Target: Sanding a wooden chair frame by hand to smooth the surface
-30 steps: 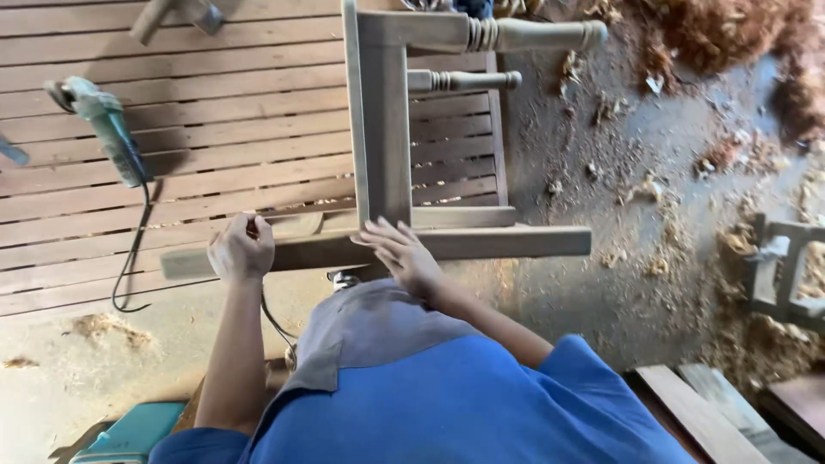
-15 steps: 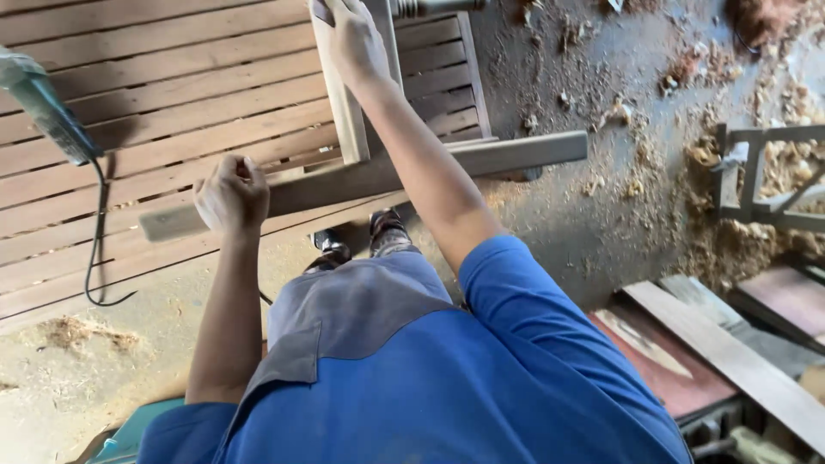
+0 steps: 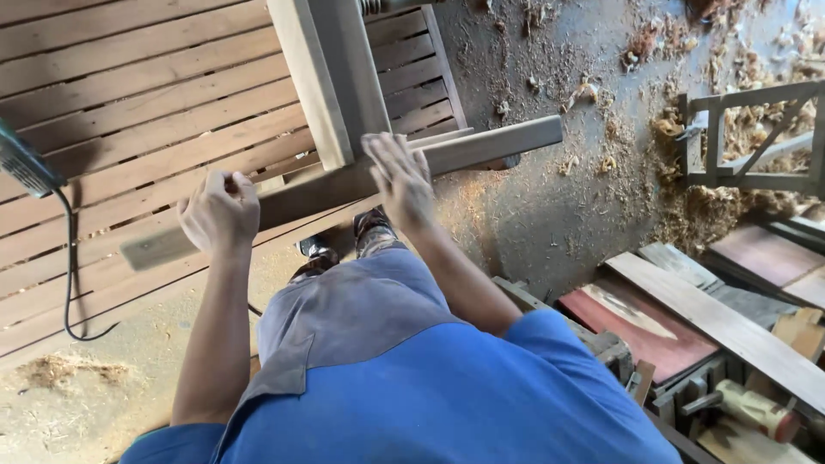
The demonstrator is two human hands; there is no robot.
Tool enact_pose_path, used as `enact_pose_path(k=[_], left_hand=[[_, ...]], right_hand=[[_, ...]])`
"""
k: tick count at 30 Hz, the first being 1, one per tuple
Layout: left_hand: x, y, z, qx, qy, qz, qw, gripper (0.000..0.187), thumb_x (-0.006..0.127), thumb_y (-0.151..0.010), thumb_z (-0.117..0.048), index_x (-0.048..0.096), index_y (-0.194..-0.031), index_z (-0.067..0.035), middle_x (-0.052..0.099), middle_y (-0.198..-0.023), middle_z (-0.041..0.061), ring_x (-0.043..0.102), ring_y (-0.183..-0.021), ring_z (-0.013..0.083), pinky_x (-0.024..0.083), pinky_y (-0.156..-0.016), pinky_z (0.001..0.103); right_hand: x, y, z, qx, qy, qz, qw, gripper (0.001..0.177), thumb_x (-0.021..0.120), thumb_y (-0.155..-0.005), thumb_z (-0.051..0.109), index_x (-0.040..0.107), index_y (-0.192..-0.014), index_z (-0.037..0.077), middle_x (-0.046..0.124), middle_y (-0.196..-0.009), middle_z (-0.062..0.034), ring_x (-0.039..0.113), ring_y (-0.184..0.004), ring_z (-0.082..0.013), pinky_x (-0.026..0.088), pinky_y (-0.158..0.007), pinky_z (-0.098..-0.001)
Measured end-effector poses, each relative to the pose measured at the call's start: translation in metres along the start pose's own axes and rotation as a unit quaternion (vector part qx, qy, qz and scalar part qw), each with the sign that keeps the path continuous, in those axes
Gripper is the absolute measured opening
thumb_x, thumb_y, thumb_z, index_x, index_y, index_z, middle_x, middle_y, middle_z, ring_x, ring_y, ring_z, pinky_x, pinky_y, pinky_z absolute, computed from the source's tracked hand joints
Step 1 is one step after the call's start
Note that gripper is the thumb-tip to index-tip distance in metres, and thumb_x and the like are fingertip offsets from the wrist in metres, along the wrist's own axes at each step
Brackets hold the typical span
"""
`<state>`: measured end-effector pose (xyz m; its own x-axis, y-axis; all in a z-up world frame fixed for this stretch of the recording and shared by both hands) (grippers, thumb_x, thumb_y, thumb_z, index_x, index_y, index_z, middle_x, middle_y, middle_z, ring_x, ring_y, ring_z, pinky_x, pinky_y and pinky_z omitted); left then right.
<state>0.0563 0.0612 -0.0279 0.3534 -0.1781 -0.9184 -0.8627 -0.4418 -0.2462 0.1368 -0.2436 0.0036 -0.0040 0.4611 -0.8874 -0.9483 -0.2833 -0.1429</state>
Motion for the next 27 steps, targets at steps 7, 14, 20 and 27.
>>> enact_pose_path(k=[7,14,20,27], left_hand=[[-0.010,-0.011,-0.015,-0.058,-0.011,0.143,0.988,0.024,0.060,-0.104,-0.030,0.071,-0.087,-0.017,0.072,-0.073,0.000,0.058,-0.055,0.0159,0.045,-0.081,0.032],[-0.007,-0.014,-0.011,-0.085,-0.046,0.142,0.985,0.024,0.060,-0.104,-0.030,0.071,-0.092,-0.014,0.067,-0.067,0.000,0.055,-0.053,0.0174,0.047,-0.084,0.034],[-0.018,-0.020,-0.019,-0.101,-0.038,0.119,0.987,0.020,0.060,-0.101,-0.026,0.076,-0.096,-0.016,0.071,-0.072,0.000,0.059,-0.058,0.0184,0.044,-0.085,0.033],[-0.001,-0.007,0.003,-0.135,-0.098,0.153,0.974,0.025,0.058,-0.104,-0.032,0.075,-0.095,-0.017,0.074,-0.075,0.004,0.064,-0.061,0.0198,0.048,-0.087,0.035]], right_hand=[[0.062,-0.163,-0.007,0.020,0.050,0.116,0.992,0.066,0.003,-0.104,0.056,0.033,-0.158,0.033,0.027,-0.167,0.0092,0.016,-0.157,-0.0323,-0.014,-0.121,-0.0705],[0.041,-0.162,0.008,-0.033,-0.008,0.077,0.996,0.050,0.024,-0.109,0.042,0.043,-0.154,0.034,0.034,-0.165,0.0091,0.016,-0.158,-0.0271,-0.010,-0.128,-0.0637],[0.017,-0.086,0.006,-0.088,0.021,0.120,0.989,0.047,0.049,-0.108,0.032,0.049,-0.154,0.029,0.035,-0.166,0.0063,0.018,-0.158,-0.0284,-0.004,-0.121,-0.0694],[0.056,-0.286,0.024,-0.007,0.137,0.212,0.968,0.062,0.006,-0.105,0.053,0.016,-0.163,0.033,0.012,-0.171,0.0079,0.003,-0.157,-0.0179,-0.009,-0.122,-0.0652]])
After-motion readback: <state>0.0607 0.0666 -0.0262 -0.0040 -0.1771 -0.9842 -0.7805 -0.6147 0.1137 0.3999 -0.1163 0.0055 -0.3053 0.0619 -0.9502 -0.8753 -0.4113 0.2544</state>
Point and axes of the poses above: each hand's wrist, its own y-axis away from the middle knuckle, its own x-axis out of the palm, z = x × y, the point moved 8 cm from there along -y, towards the middle knuckle
